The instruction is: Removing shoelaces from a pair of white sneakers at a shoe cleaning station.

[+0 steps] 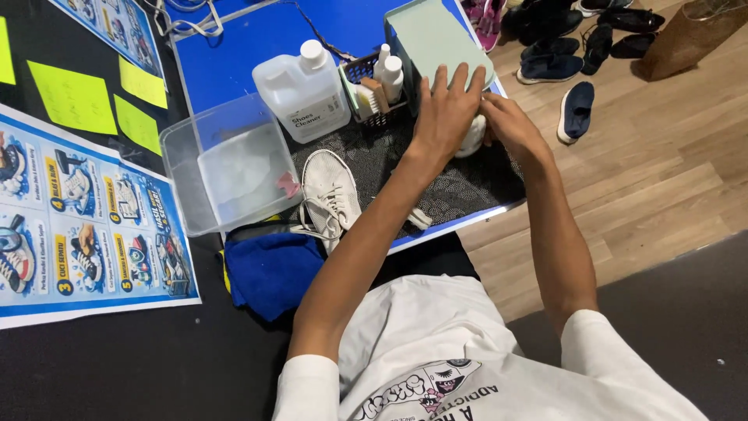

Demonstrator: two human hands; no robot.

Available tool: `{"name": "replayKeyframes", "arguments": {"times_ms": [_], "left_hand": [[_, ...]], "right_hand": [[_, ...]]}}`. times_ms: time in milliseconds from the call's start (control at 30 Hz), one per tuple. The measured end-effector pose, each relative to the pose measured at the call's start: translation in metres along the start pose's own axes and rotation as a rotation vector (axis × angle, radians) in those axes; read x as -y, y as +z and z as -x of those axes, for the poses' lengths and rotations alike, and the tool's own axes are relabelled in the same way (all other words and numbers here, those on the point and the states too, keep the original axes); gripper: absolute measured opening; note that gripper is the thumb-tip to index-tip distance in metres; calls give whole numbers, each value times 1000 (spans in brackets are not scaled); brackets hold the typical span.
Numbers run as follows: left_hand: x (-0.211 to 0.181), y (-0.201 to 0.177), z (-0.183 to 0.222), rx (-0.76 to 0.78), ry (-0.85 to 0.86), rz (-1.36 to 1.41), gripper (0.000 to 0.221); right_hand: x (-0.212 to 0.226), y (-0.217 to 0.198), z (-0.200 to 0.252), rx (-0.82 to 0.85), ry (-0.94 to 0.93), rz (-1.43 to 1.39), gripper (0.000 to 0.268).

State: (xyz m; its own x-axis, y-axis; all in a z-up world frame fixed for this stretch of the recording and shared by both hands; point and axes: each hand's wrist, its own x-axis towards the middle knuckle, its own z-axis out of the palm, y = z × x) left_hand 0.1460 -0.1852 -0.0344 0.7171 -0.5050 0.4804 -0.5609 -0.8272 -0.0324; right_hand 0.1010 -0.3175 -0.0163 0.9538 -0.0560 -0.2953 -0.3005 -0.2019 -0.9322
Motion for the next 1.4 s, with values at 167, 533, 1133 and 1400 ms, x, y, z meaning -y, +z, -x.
{"name": "replayKeyframes", "arguments": {"times_ms": [167, 533, 1133, 1400], "left_hand": [[3, -8, 2, 8, 5, 37, 47], [-1, -2, 5, -32, -23, -19, 51], [60, -200, 245, 153, -691, 616, 19], [86, -184, 249, 376, -948, 734, 35]], "right_hand": [[-33, -1, -43, -53, -76, 42, 19], [-53, 21, -5, -205, -554, 107, 33], [-90, 138, 81, 8, -802, 804, 38], [-44, 85, 82, -209, -723, 814, 35]]}}
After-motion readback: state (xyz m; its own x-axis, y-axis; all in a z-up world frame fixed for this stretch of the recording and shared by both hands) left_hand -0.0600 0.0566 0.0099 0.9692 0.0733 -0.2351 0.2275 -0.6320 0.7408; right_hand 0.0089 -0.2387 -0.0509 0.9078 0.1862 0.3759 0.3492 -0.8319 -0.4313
